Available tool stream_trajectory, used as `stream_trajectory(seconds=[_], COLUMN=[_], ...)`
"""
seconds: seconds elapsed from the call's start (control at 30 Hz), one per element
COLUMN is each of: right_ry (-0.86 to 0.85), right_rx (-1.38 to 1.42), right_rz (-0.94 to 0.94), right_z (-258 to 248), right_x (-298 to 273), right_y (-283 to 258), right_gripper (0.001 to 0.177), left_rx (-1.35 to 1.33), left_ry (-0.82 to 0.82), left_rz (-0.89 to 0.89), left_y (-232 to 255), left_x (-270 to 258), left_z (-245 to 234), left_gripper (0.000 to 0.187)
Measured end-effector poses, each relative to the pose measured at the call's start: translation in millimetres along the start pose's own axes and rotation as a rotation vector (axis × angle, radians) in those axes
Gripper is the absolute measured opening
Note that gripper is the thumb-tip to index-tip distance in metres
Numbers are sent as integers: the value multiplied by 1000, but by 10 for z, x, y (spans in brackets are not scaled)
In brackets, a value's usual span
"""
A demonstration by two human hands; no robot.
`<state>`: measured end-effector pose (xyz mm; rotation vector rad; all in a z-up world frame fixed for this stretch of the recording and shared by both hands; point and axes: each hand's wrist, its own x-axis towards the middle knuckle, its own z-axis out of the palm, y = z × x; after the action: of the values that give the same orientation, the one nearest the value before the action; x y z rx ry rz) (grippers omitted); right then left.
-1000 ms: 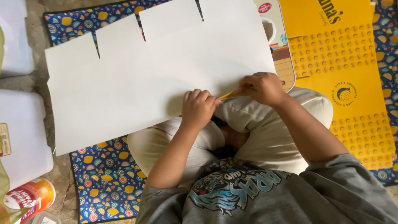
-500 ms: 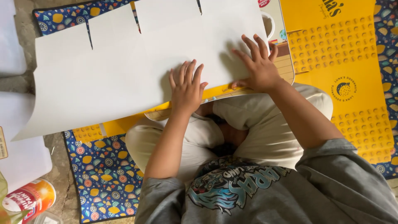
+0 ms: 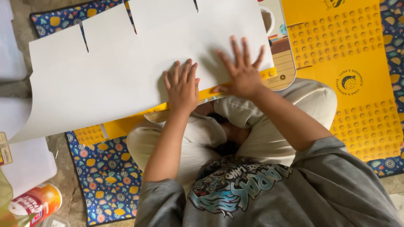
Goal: Folding yellow cardboard sheets into boxes using a plastic lap desk as a guide
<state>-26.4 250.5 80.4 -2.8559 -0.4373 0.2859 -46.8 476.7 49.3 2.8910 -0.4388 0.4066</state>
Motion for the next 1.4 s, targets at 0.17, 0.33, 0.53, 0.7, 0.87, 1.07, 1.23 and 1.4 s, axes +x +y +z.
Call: stream_trajectory(seconds=[0.17, 0.33, 0.53, 0.7, 0.87, 1.07, 1.23, 1.4], right_ry=[76, 118, 31, 140, 51, 367, 476, 553], right_rx=[-37, 13, -16, 80, 3, 71, 57, -5], right_rz=[268, 383, 434, 223, 82, -218, -242, -212], right_z=[-267, -500, -528, -95, 56, 469, 562, 238], right_x=[-276, -611, -486, -189, 45, -47, -133, -298], right_y=[966, 1396, 1082, 515, -167, 124, 496, 957], right_gripper=[136, 136, 142, 145, 135, 66, 30, 18], left_rx=[5, 17, 46, 123, 173, 151, 38, -27], left_ry=[-19, 9, -27, 17, 20, -53, -122, 163], left_rz=[14, 14, -7, -4, -7, -28, -35, 237], left_y=[-38, 4, 81, 106, 142, 136, 55, -8], left_x=[37, 30, 78, 112, 126, 135, 79, -200], left_z=[13, 28, 61, 77, 19, 22, 156, 70], left_gripper=[48, 44, 46, 44, 46, 41, 38, 34])
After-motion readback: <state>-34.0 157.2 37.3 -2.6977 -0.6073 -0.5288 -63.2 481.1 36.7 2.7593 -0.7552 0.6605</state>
